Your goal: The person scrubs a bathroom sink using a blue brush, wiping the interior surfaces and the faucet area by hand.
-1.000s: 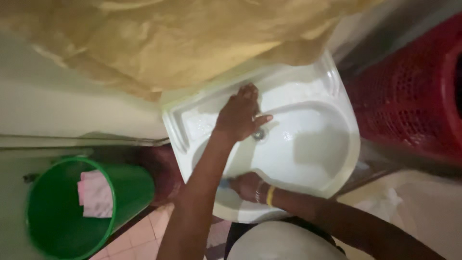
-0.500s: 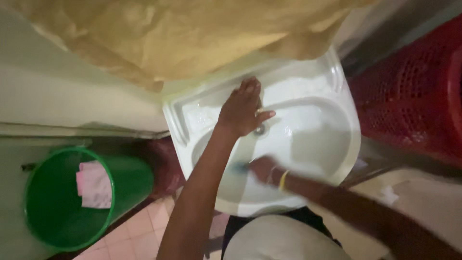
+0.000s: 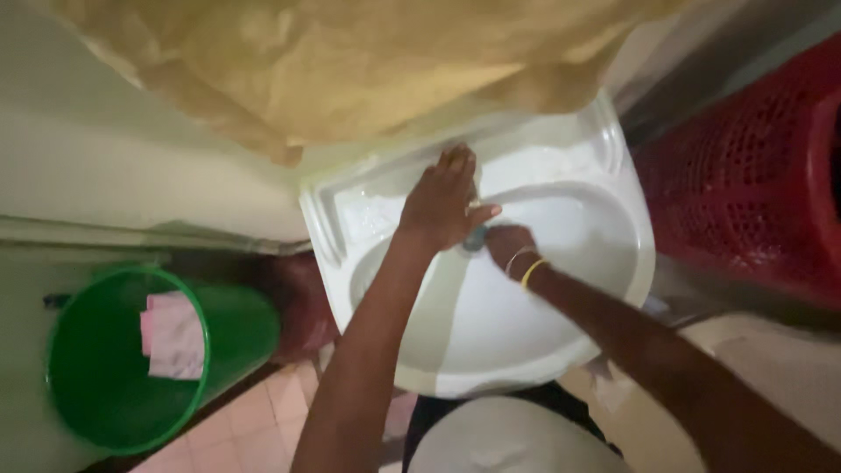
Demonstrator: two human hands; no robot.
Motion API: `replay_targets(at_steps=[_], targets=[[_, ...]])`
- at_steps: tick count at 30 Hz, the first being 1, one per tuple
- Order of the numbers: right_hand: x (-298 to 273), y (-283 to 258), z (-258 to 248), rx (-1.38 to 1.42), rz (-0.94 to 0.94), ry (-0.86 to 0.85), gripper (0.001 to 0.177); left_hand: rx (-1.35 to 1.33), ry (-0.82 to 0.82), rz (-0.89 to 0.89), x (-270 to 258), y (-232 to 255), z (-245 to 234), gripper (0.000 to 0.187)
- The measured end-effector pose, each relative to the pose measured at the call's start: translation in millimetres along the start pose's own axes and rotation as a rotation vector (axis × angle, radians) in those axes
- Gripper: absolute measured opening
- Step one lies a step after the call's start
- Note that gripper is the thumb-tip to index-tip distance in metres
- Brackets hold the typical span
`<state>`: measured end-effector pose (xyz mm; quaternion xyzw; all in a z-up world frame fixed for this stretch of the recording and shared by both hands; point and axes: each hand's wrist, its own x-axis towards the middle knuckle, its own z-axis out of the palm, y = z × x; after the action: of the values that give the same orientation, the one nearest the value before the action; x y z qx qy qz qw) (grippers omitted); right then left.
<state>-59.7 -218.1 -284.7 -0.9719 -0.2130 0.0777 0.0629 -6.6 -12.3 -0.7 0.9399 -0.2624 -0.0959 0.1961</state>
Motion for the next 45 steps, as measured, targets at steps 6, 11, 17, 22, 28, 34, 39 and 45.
replay_targets(at_steps=[6, 11, 17, 22, 28, 34, 39, 45], targets=[[-23, 8, -25, -0.1, 0.033, -0.166, 0.013, 0.065, 0.074, -0.008, 6, -4, 15, 0.09], [-59, -21, -22, -0.11, 0.148, -0.355, 0.02, 0.057, 0.024, -0.072, 6, -1, 10, 0.091], [-5, -164, -4, 0.405, 0.012, -0.249, 0.022, 0.055, 0.088, -0.03, 3, 0, 7, 0.091], [-39, -210, -32, 0.347, -0.178, -0.455, 0.027, 0.082, 0.043, -0.014, 5, 1, 5, 0.09], [-120, -17, -120, 0.02, -0.233, -0.36, 0.034, -0.001, 0.028, -0.032, 3, 1, 2, 0.088], [-70, 34, -81, -0.232, 0.126, -0.299, 0.013, 0.001, 0.089, 0.021, 1, -1, 1, 0.087], [-102, -148, -51, 0.178, -0.207, -0.503, 0.037, 0.03, 0.006, -0.028, 5, 0, 0, 0.085], [-96, 0, -53, -0.029, -0.033, -0.436, 0.024, 0.063, 0.105, 0.018, 6, -4, 14, 0.086]])
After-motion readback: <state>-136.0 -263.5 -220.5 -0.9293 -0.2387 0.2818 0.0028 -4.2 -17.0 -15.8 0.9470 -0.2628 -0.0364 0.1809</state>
